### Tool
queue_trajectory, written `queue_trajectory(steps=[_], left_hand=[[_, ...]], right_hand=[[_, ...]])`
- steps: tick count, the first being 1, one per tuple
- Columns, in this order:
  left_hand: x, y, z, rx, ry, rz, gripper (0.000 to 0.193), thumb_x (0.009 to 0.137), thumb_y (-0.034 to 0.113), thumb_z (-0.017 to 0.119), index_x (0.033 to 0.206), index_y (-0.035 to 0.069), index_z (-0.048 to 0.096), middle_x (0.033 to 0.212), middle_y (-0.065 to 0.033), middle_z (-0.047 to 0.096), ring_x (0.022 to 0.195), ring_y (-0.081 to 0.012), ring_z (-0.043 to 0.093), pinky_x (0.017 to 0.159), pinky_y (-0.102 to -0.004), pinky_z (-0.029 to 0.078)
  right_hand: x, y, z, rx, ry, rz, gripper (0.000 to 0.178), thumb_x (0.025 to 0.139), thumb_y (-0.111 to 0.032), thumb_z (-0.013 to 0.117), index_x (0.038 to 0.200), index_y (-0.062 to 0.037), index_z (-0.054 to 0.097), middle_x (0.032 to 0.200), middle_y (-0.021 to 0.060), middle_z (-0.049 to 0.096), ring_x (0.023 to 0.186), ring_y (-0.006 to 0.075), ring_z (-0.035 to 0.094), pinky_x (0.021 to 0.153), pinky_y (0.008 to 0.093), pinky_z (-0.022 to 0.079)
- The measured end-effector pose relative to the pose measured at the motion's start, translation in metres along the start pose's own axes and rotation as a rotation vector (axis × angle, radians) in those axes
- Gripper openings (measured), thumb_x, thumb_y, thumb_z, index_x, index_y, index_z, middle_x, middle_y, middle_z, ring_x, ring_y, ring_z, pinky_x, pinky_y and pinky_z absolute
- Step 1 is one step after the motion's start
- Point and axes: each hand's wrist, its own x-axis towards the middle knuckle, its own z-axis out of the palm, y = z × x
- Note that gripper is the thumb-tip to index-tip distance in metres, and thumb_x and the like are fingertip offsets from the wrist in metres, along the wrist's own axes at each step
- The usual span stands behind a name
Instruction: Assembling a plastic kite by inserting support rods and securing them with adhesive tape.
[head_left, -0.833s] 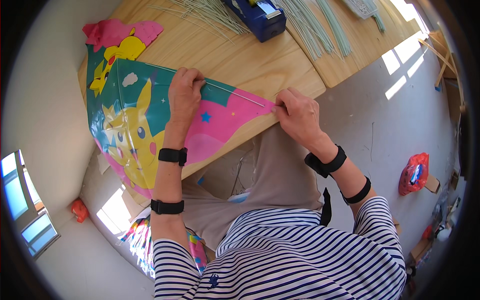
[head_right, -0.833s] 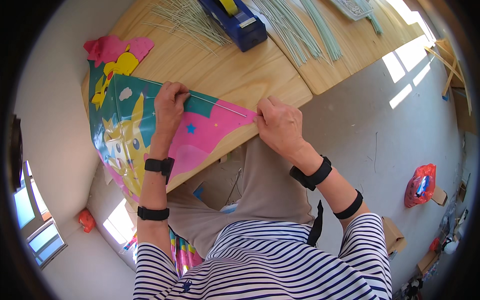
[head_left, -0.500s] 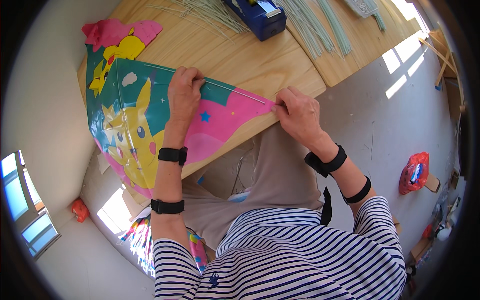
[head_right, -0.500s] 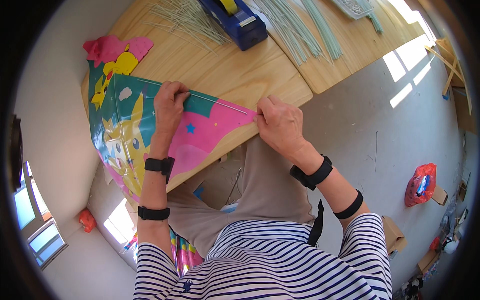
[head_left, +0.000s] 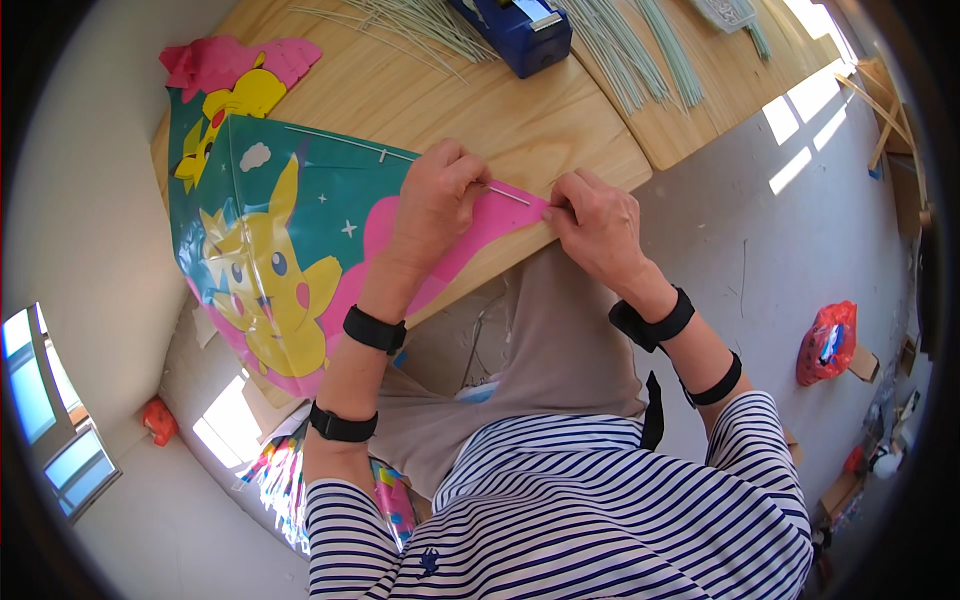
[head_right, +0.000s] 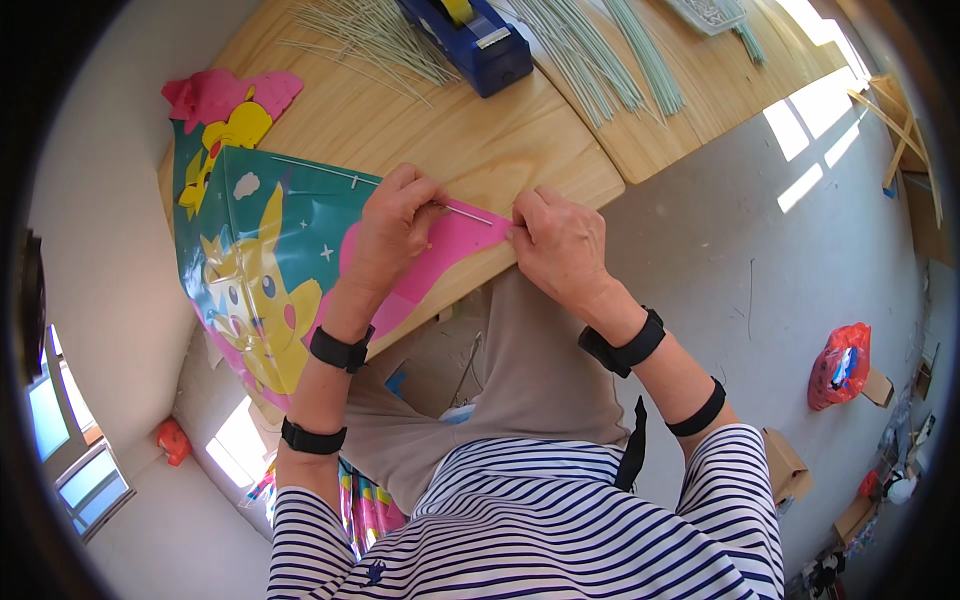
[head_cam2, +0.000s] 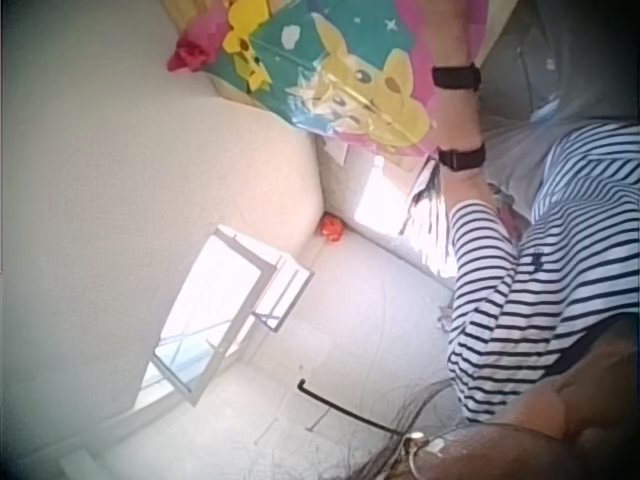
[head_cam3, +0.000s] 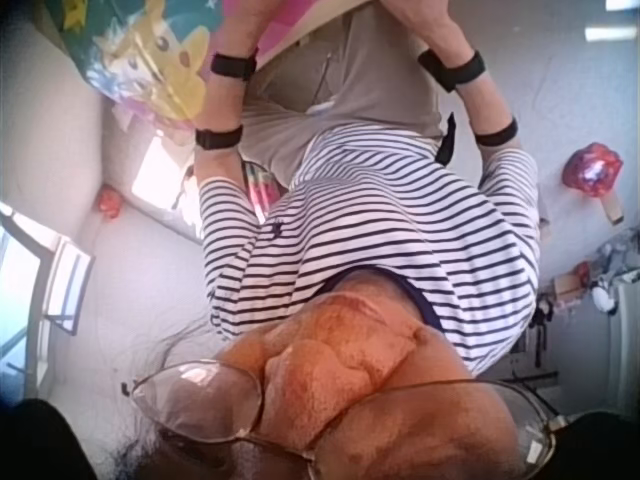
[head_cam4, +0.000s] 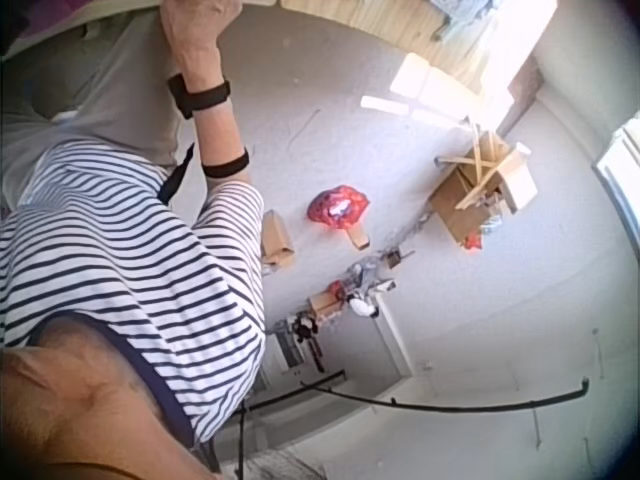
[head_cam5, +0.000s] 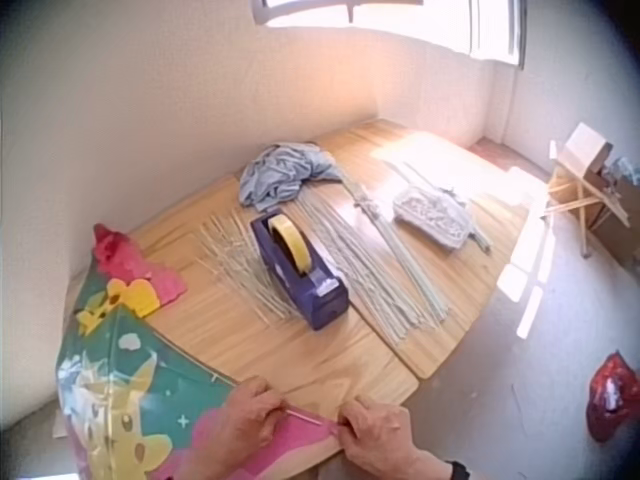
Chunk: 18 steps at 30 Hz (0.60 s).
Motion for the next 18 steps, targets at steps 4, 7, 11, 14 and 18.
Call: queue_trajectory(steps=[4, 7, 11, 14, 18], left_hand=[[0.000, -0.002, 0.006, 0.006, -0.032, 0.043, 0.009, 0.076, -0.003, 0.068, 0.082, 0.002, 0.063, 0.081, -0.0115, 0.054, 0.078, -0.0302, 0.057, 0.068, -0.0382, 0.046], [0.000, -0.001, 0.007, 0.026, -0.042, 0.045, 0.008, 0.077, -0.001, 0.068, 0.081, 0.002, 0.062, 0.081, -0.0120, 0.055, 0.079, -0.0313, 0.057, 0.069, -0.0397, 0.046], [0.000, -0.001, 0.009, 0.036, -0.044, 0.055, 0.008, 0.077, 0.000, 0.069, 0.081, 0.002, 0.063, 0.081, -0.0120, 0.055, 0.079, -0.0319, 0.057, 0.069, -0.0400, 0.046], [0.002, 0.001, 0.010, 0.032, -0.043, 0.066, 0.009, 0.076, 0.000, 0.070, 0.081, 0.002, 0.063, 0.081, -0.0119, 0.055, 0.080, -0.0320, 0.057, 0.068, -0.0405, 0.046], [0.001, 0.000, 0.013, 0.047, -0.066, 0.073, 0.011, 0.075, -0.001, 0.070, 0.081, 0.002, 0.062, 0.082, -0.0120, 0.056, 0.080, -0.0323, 0.057, 0.069, -0.0413, 0.046]], right_hand=[[0.000, 0.000, -0.001, 0.001, 0.003, 0.002, 0.014, 0.077, -0.013, 0.072, 0.081, -0.0073, 0.059, 0.082, 0.0090, 0.063, 0.073, 0.0334, 0.063, 0.063, 0.0429, 0.049], [0.000, 0.001, 0.000, 0.001, 0.005, 0.002, 0.014, 0.077, -0.013, 0.072, 0.080, -0.0073, 0.059, 0.082, 0.0090, 0.063, 0.073, 0.0333, 0.063, 0.063, 0.0429, 0.049], [0.000, -0.002, -0.002, 0.012, -0.002, 0.011, 0.014, 0.077, -0.013, 0.072, 0.080, -0.0074, 0.060, 0.082, 0.0090, 0.063, 0.073, 0.0333, 0.063, 0.063, 0.0428, 0.049], [0.000, -0.001, -0.001, 0.013, -0.001, 0.015, 0.014, 0.077, -0.013, 0.072, 0.080, -0.0075, 0.060, 0.082, 0.0090, 0.063, 0.073, 0.0333, 0.063, 0.063, 0.0427, 0.049], [0.000, -0.001, -0.001, 0.017, 0.003, 0.008, 0.015, 0.077, -0.013, 0.073, 0.080, -0.0076, 0.060, 0.081, 0.0088, 0.063, 0.073, 0.0332, 0.063, 0.063, 0.0427, 0.049]])
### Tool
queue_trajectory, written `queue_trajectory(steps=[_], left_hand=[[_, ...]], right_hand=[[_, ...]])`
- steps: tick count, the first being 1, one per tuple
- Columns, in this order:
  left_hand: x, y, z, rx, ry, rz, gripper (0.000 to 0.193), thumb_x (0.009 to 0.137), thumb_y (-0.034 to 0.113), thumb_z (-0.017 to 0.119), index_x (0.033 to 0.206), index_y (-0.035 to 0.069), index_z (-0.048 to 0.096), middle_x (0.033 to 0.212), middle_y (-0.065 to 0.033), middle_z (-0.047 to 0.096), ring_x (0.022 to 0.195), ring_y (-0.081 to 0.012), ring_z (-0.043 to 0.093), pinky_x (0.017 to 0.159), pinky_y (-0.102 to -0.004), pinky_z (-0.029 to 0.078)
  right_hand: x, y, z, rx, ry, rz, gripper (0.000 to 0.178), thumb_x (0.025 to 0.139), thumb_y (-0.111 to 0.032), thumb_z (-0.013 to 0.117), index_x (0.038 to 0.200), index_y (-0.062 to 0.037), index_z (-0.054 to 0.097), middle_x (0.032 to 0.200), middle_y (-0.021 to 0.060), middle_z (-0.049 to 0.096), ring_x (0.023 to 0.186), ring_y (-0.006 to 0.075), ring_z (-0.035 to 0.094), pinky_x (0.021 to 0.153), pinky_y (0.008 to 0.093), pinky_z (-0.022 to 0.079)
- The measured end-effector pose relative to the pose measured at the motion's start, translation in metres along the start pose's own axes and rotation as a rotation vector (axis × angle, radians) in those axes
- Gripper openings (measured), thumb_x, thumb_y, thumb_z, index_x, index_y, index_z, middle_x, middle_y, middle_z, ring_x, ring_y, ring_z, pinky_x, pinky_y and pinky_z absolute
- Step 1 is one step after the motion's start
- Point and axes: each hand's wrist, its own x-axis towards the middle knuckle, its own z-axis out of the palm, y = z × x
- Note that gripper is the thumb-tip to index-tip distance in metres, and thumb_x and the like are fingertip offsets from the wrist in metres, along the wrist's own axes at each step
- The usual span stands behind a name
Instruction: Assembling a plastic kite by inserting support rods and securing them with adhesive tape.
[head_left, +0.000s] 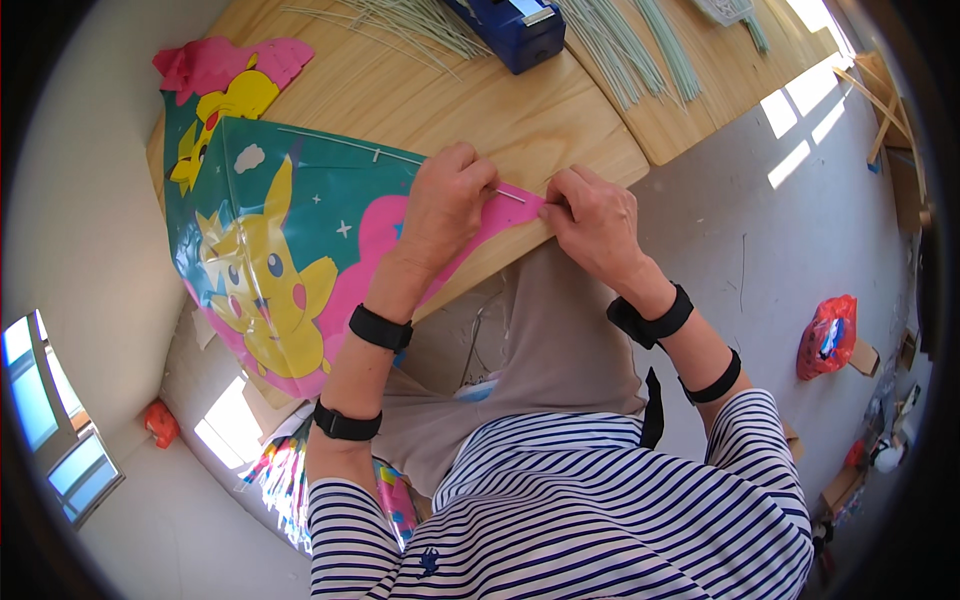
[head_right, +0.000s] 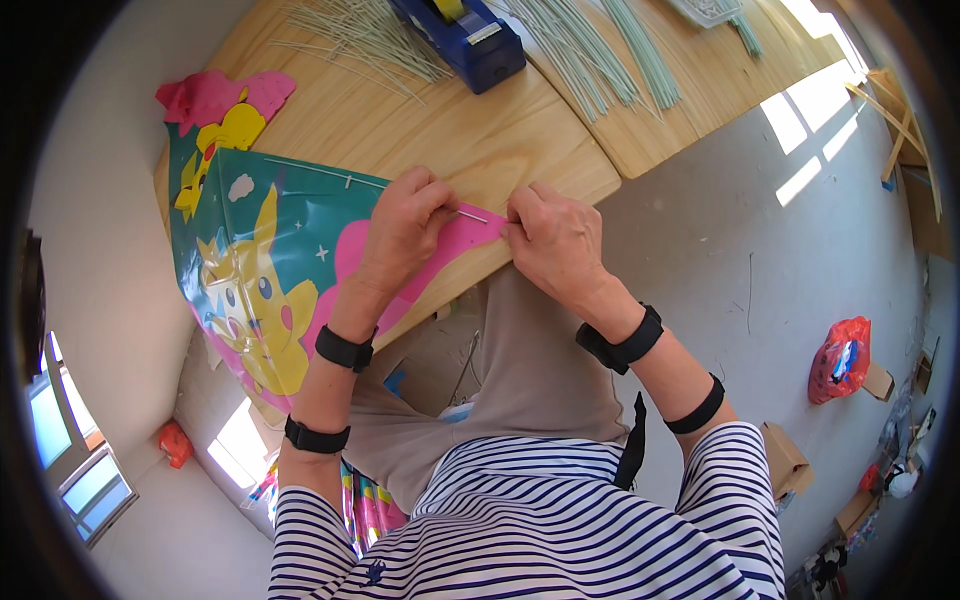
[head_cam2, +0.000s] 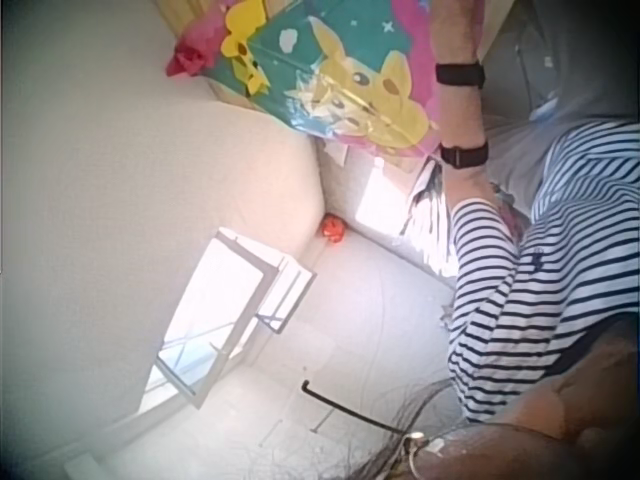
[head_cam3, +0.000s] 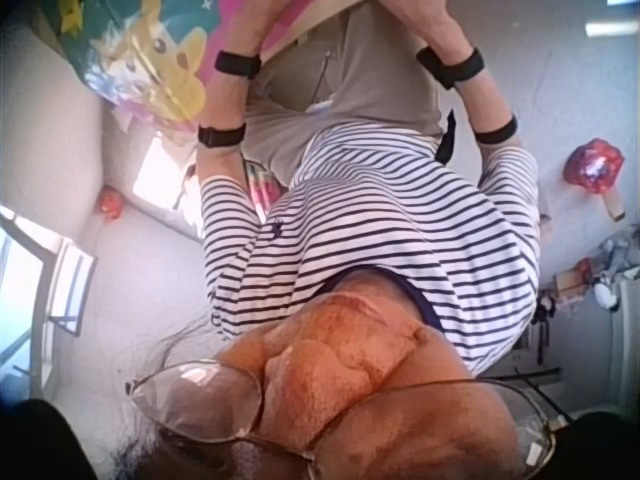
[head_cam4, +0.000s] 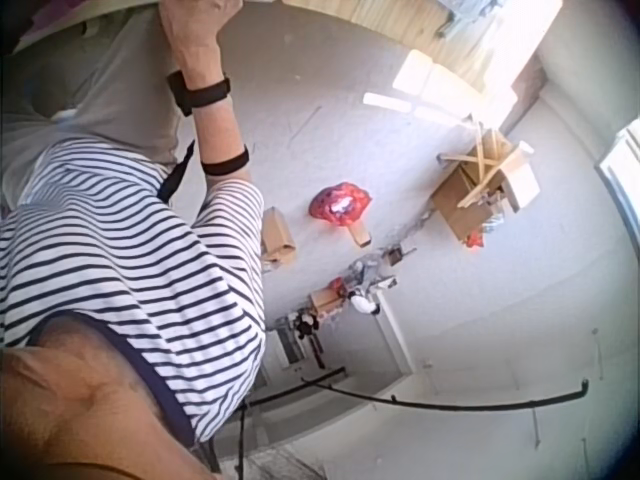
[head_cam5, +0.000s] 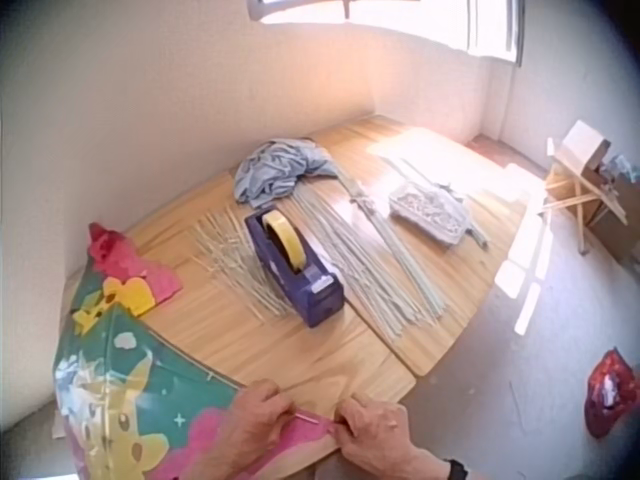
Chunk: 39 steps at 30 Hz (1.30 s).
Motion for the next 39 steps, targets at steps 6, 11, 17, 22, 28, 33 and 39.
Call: queue_trajectory(steps=[6, 11, 17, 22, 28, 33, 39], left_hand=[[0.000, -0.002, 0.002, 0.045, -0.015, 0.030, 0.011, 0.075, -0.001, 0.070, 0.081, 0.003, 0.061, 0.082, -0.0120, 0.056, 0.082, -0.0334, 0.057, 0.070, -0.0426, 0.045], [0.000, -0.001, 0.002, 0.060, -0.018, 0.035, 0.012, 0.075, -0.001, 0.069, 0.081, 0.003, 0.061, 0.083, -0.0121, 0.056, 0.083, -0.0340, 0.057, 0.070, -0.0430, 0.045], [-0.001, -0.003, 0.002, 0.060, -0.009, 0.030, 0.012, 0.073, -0.001, 0.070, 0.081, 0.003, 0.061, 0.082, -0.0124, 0.056, 0.082, -0.0342, 0.057, 0.070, -0.0438, 0.045], [-0.001, -0.003, 0.004, 0.050, 0.019, 0.034, 0.013, 0.072, -0.001, 0.071, 0.080, 0.003, 0.061, 0.081, -0.0127, 0.055, 0.080, -0.0347, 0.056, 0.069, -0.0447, 0.046], [-0.003, -0.005, 0.002, 0.030, 0.045, 0.035, 0.011, 0.072, -0.004, 0.067, 0.078, 0.003, 0.061, 0.080, -0.0138, 0.054, 0.080, -0.0351, 0.056, 0.069, -0.0456, 0.046], [-0.005, -0.004, -0.002, -0.006, 0.083, -0.039, 0.013, 0.073, -0.005, 0.066, 0.082, 0.003, 0.062, 0.084, -0.0144, 0.057, 0.083, -0.0350, 0.058, 0.071, -0.0442, 0.047], [-0.018, -0.041, -0.027, 0.134, 0.407, -0.330, 0.016, 0.075, -0.002, 0.066, 0.087, 0.005, 0.060, 0.088, -0.0132, 0.057, 0.088, -0.0345, 0.058, 0.076, -0.0438, 0.046]], right_hand=[[0.000, 0.000, 0.000, 0.001, -0.002, 0.004, 0.014, 0.077, -0.014, 0.072, 0.080, -0.0076, 0.060, 0.081, 0.0087, 0.063, 0.072, 0.0331, 0.063, 0.063, 0.0429, 0.049], [0.000, 0.001, 0.000, -0.003, -0.006, 0.004, 0.014, 0.078, -0.014, 0.072, 0.080, -0.0074, 0.060, 0.081, 0.0087, 0.063, 0.073, 0.0329, 0.064, 0.063, 0.0431, 0.049], [0.002, -0.001, 0.000, 0.016, -0.018, 0.017, 0.012, 0.077, -0.012, 0.070, 0.080, -0.0067, 0.060, 0.081, 0.0096, 0.063, 0.074, 0.0333, 0.063, 0.063, 0.0433, 0.049], [0.011, -0.015, -0.003, 0.060, -0.022, 0.020, 0.009, 0.078, -0.009, 0.068, 0.080, -0.0056, 0.061, 0.082, 0.0115, 0.064, 0.075, 0.0345, 0.063, 0.065, 0.0444, 0.050], [0.029, -0.023, 0.028, 0.078, -0.080, -0.011, 0.007, 0.077, -0.008, 0.069, 0.079, -0.0050, 0.062, 0.081, 0.0121, 0.064, 0.077, 0.0351, 0.064, 0.067, 0.0455, 0.050], [0.028, -0.023, 0.030, 0.050, -0.057, -0.012, 0.009, 0.075, -0.007, 0.070, 0.078, -0.0052, 0.062, 0.081, 0.0119, 0.065, 0.077, 0.0353, 0.064, 0.066, 0.0456, 0.050], [0.029, -0.024, 0.028, 0.045, -0.070, -0.007, 0.013, 0.072, -0.006, 0.072, 0.076, -0.0058, 0.060, 0.079, 0.0104, 0.064, 0.076, 0.0339, 0.064, 0.064, 0.0439, 0.050]])
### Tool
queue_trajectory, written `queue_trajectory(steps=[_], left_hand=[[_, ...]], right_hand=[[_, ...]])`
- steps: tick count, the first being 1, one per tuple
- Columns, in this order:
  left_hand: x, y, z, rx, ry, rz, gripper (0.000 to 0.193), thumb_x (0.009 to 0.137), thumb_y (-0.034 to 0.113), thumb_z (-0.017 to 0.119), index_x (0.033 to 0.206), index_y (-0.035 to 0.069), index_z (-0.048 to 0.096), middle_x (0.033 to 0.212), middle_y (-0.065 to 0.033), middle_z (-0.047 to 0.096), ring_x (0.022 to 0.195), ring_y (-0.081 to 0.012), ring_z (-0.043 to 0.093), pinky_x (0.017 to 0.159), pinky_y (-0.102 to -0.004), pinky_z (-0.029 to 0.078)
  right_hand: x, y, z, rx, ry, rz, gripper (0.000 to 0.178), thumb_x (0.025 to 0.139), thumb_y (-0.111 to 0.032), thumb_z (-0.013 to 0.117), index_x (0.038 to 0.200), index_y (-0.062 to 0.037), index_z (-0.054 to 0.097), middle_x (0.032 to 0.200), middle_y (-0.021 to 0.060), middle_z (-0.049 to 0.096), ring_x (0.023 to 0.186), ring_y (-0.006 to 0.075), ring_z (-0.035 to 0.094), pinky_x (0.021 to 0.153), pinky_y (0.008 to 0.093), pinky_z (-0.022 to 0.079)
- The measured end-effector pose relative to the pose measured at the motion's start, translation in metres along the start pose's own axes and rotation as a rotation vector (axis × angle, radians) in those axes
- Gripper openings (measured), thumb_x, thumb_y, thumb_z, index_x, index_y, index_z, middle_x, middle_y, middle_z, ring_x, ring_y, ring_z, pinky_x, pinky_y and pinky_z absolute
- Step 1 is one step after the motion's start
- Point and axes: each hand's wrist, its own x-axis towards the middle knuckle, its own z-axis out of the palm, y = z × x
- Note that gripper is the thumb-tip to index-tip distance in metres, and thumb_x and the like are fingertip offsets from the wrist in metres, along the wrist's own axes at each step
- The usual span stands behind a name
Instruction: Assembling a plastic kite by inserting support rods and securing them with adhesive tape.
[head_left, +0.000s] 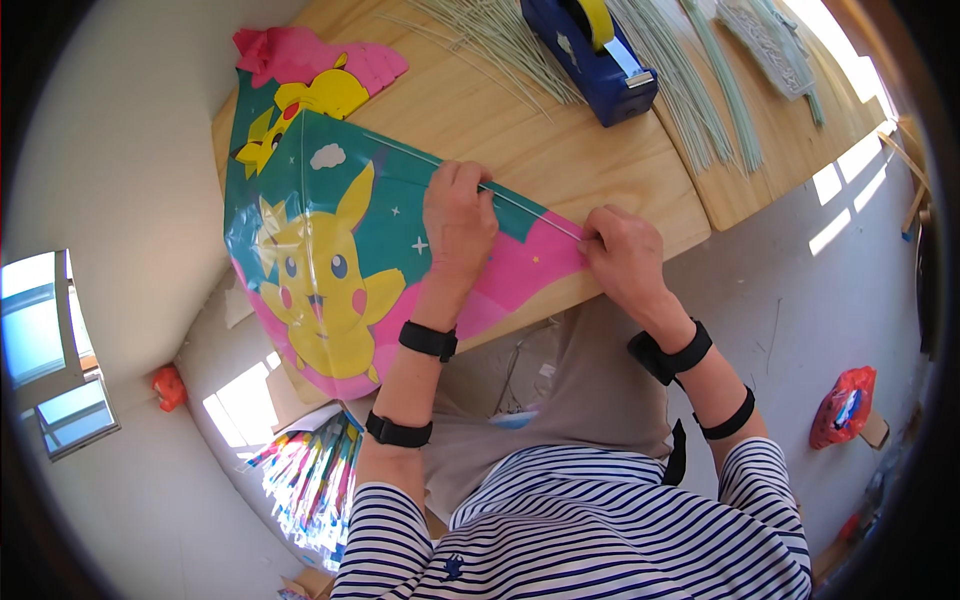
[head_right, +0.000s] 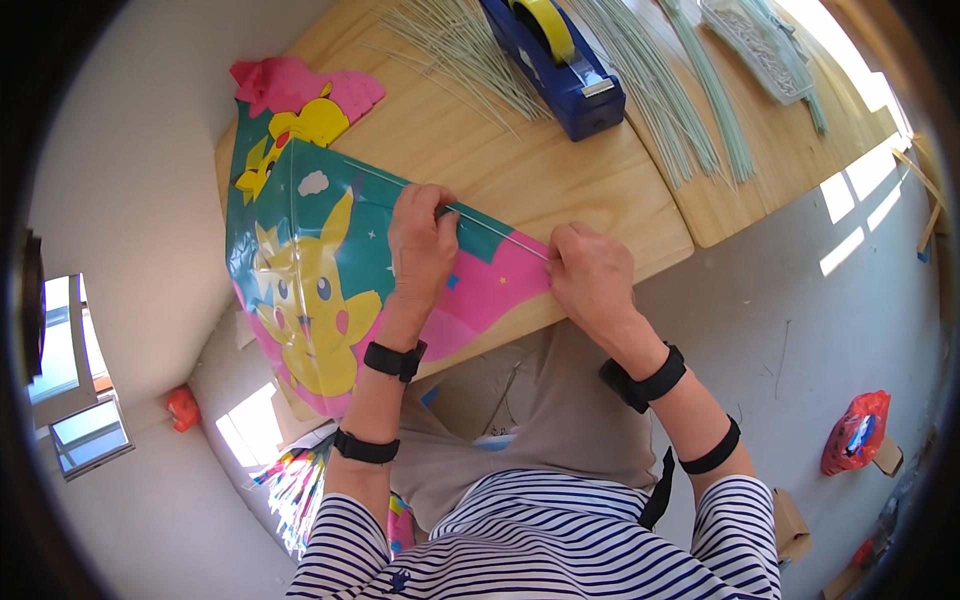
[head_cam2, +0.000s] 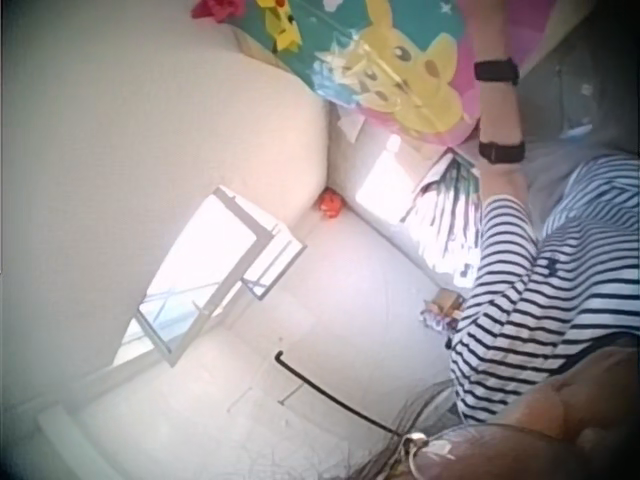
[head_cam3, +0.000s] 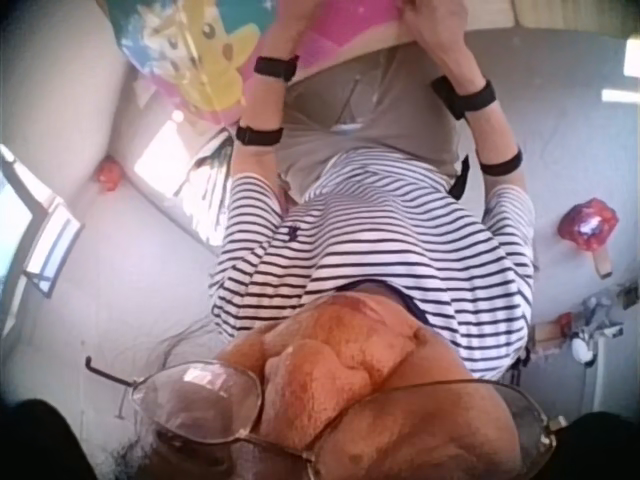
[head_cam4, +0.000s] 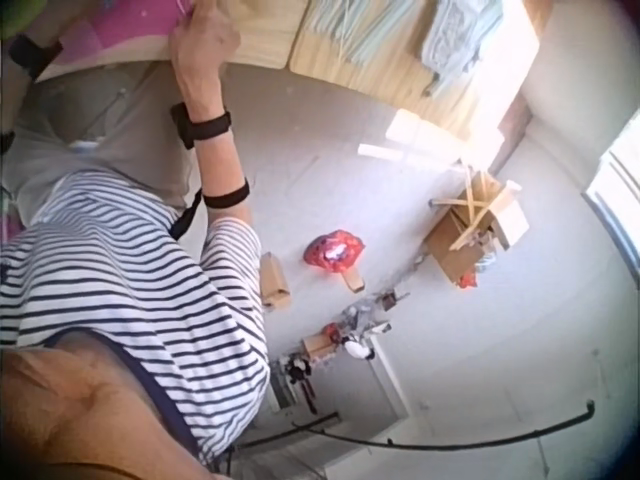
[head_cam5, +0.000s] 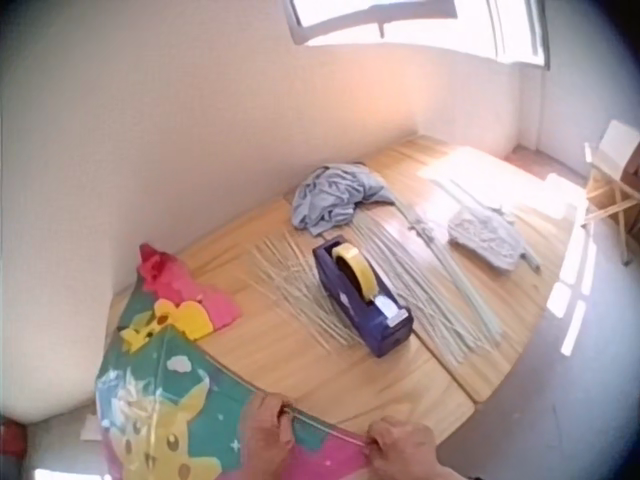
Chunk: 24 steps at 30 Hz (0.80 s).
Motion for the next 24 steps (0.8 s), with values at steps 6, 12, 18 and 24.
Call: queue_trajectory(steps=[6, 12, 18, 24], left_hand=[[0.005, -0.023, -0.005, -0.002, 0.029, -0.133, 0.014, 0.078, -0.004, 0.063, 0.089, 0.004, 0.059, 0.086, -0.0136, 0.059, 0.085, -0.0333, 0.060, 0.074, -0.0417, 0.048], [0.003, -0.024, -0.006, -0.073, 0.040, -0.209, 0.012, 0.079, -0.005, 0.061, 0.089, 0.003, 0.058, 0.083, -0.0146, 0.061, 0.077, -0.0320, 0.062, 0.068, -0.0399, 0.049], [0.005, -0.019, -0.006, -0.001, 0.032, -0.197, 0.014, 0.079, -0.005, 0.060, 0.089, 0.003, 0.057, 0.083, -0.0149, 0.060, 0.078, -0.0332, 0.061, 0.069, -0.0421, 0.048], [0.005, -0.022, -0.002, 0.065, 0.043, -0.053, 0.016, 0.079, -0.006, 0.060, 0.092, 0.002, 0.055, 0.084, -0.0165, 0.059, 0.081, -0.0375, 0.059, 0.071, -0.0445, 0.047]], right_hand=[[0.000, -0.001, 0.000, 0.013, 0.001, 0.005, 0.015, 0.071, -0.006, 0.073, 0.075, -0.0062, 0.059, 0.078, 0.0095, 0.064, 0.076, 0.0336, 0.064, 0.063, 0.0436, 0.050], [-0.001, 0.000, 0.000, 0.022, 0.004, 0.004, 0.015, 0.071, -0.006, 0.073, 0.076, -0.0063, 0.059, 0.079, 0.0094, 0.064, 0.076, 0.0339, 0.064, 0.062, 0.0437, 0.050], [0.000, 0.001, 0.001, 0.023, -0.007, 0.014, 0.015, 0.072, -0.007, 0.074, 0.076, -0.0068, 0.060, 0.079, 0.0092, 0.065, 0.076, 0.0341, 0.065, 0.063, 0.0439, 0.050], [0.000, 0.000, 0.000, 0.009, -0.001, 0.009, 0.014, 0.073, -0.008, 0.074, 0.076, -0.0072, 0.060, 0.079, 0.0089, 0.065, 0.076, 0.0343, 0.065, 0.062, 0.0439, 0.050]])
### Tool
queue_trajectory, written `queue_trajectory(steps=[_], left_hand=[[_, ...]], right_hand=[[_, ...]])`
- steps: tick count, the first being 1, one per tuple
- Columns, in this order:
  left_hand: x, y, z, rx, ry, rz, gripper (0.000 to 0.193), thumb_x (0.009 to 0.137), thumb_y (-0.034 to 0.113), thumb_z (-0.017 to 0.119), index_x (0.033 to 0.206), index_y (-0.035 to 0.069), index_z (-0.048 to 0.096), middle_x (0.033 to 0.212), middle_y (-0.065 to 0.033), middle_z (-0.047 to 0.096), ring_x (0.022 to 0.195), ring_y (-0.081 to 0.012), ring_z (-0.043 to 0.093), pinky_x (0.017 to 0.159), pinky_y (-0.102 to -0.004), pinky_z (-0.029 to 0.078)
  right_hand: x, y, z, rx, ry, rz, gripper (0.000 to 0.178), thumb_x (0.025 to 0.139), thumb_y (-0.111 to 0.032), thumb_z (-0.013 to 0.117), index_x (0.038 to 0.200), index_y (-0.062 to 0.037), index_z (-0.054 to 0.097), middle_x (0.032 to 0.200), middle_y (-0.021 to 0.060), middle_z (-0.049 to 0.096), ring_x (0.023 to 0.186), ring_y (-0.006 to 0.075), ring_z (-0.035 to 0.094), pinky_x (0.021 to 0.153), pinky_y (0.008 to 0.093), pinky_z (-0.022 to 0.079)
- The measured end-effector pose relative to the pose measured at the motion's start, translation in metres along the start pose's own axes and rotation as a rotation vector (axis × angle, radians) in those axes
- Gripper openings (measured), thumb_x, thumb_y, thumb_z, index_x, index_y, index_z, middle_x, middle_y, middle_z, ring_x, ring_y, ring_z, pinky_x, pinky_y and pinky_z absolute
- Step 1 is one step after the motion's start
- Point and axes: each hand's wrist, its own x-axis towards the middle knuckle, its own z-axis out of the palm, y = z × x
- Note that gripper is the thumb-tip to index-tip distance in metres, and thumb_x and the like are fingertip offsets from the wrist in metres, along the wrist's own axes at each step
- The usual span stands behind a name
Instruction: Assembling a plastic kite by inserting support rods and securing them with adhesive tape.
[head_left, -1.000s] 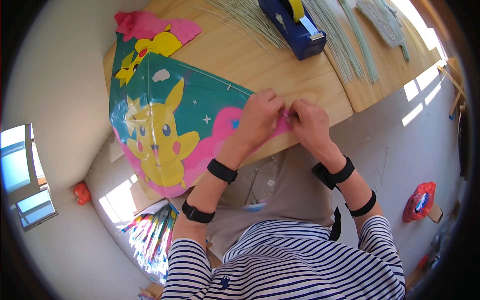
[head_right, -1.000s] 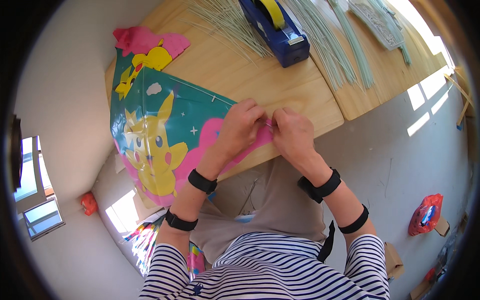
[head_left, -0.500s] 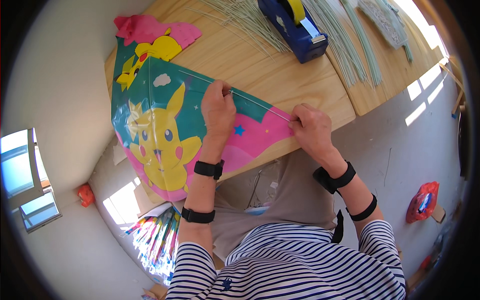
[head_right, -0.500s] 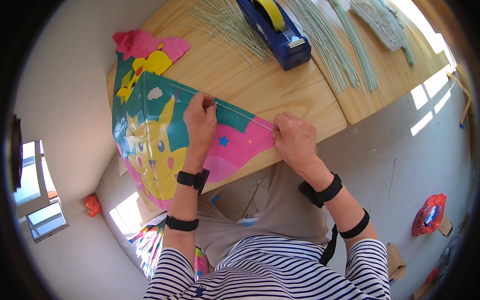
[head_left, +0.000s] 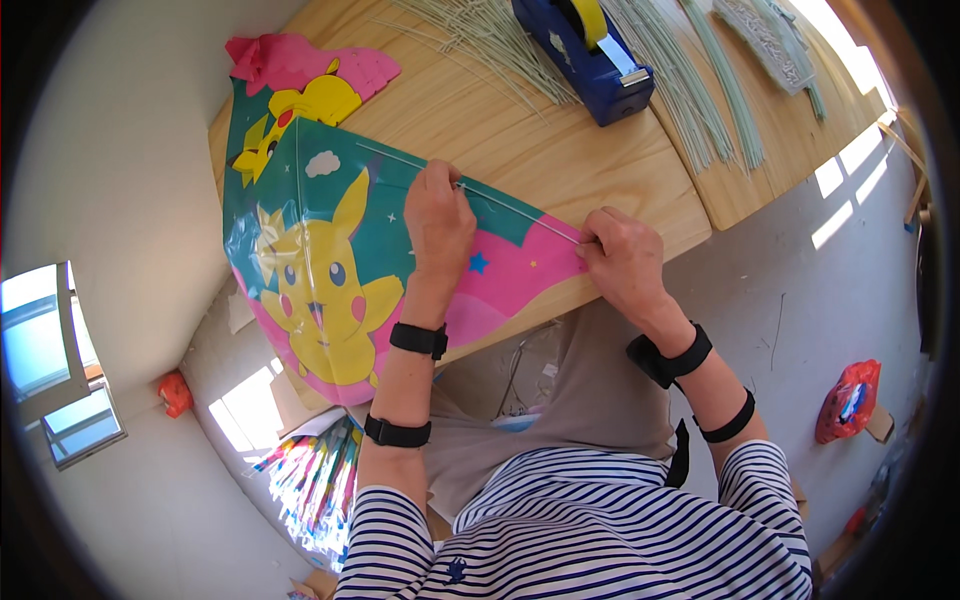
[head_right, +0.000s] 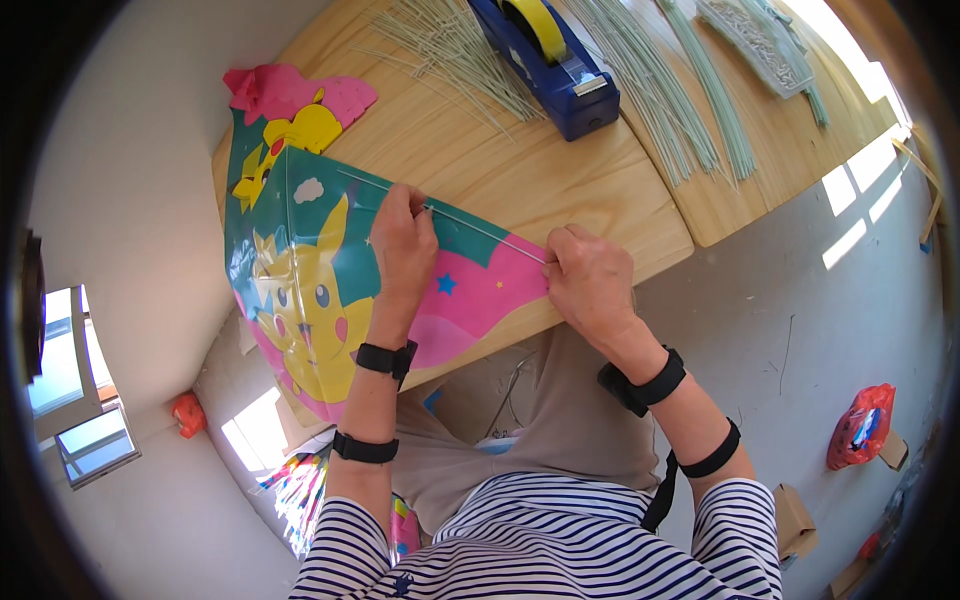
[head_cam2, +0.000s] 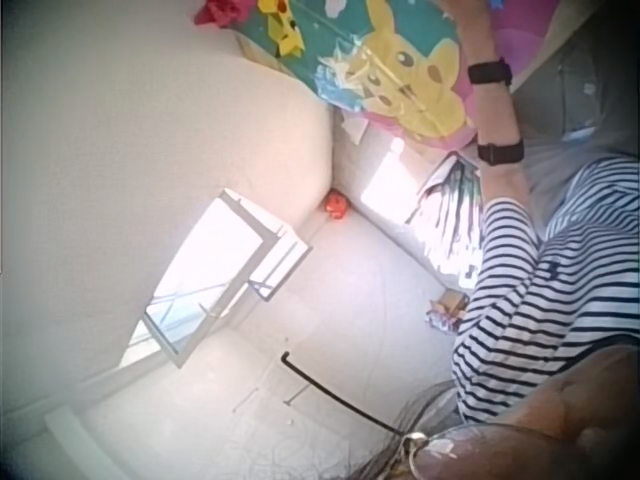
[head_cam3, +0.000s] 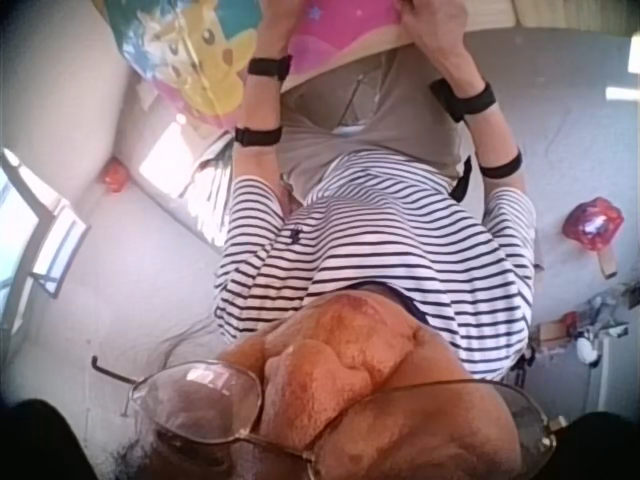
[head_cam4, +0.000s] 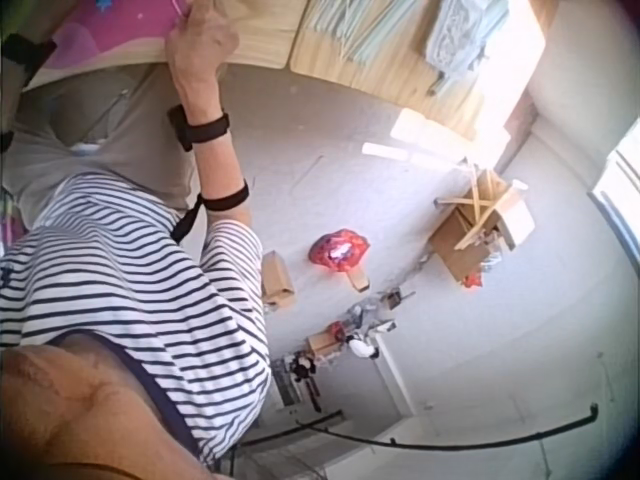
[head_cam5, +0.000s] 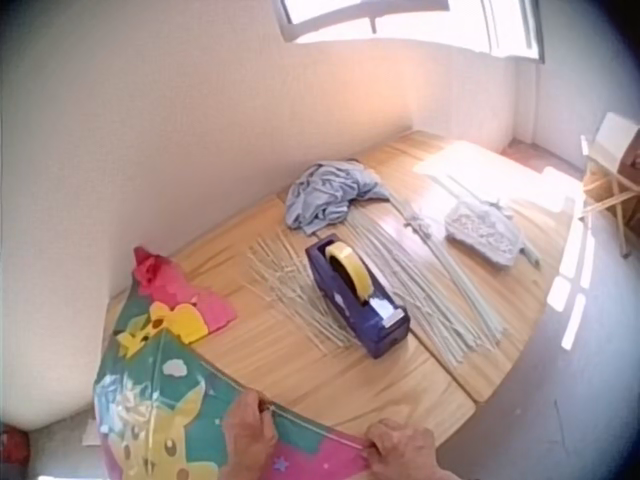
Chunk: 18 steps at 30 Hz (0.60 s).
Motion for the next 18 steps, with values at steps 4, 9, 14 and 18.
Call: queue_trajectory(steps=[4, 9, 14, 18], left_hand=[[-0.0056, 0.0016, 0.0003, -0.030, 0.032, -0.059, 0.017, 0.079, -0.004, 0.061, 0.093, 0.002, 0.054, 0.085, -0.0170, 0.059, 0.081, -0.0378, 0.059, 0.070, -0.0447, 0.046], [-0.0009, 0.0025, 0.0005, 0.107, -0.015, 0.018, 0.023, 0.076, -0.004, 0.062, 0.095, 0.003, 0.054, 0.085, -0.0162, 0.059, 0.082, -0.0363, 0.060, 0.069, -0.0448, 0.047], [0.0000, 0.0034, 0.0061, 0.343, -0.021, 0.154, 0.027, 0.073, -0.006, 0.060, 0.098, 0.003, 0.053, 0.086, -0.0166, 0.059, 0.083, -0.0366, 0.060, 0.069, -0.0454, 0.047], [-0.0045, 0.0010, 0.0016, 0.277, 0.024, 0.144, 0.026, 0.075, -0.006, 0.059, 0.099, 0.002, 0.053, 0.087, -0.0171, 0.059, 0.083, -0.0365, 0.060, 0.069, -0.0458, 0.047]], right_hand=[[-0.0009, 0.0012, 0.0009, 0.006, 0.007, -0.002, 0.014, 0.073, -0.008, 0.074, 0.077, -0.0071, 0.060, 0.080, 0.0090, 0.065, 0.075, 0.0343, 0.065, 0.062, 0.0440, 0.050], [-0.0011, 0.0003, -0.0004, 0.009, 0.013, -0.009, 0.015, 0.073, -0.007, 0.074, 0.077, -0.0067, 0.060, 0.080, 0.0092, 0.065, 0.075, 0.0343, 0.065, 0.063, 0.0438, 0.050], [-0.0009, -0.0003, -0.0007, 0.015, 0.010, -0.010, 0.016, 0.072, -0.007, 0.075, 0.077, -0.0064, 0.060, 0.080, 0.0092, 0.065, 0.075, 0.0342, 0.065, 0.063, 0.0433, 0.050], [-0.0018, 0.0013, 0.0002, 0.018, 0.027, -0.021, 0.016, 0.072, -0.007, 0.075, 0.077, -0.0066, 0.060, 0.080, 0.0091, 0.065, 0.076, 0.0339, 0.065, 0.062, 0.0432, 0.050]])
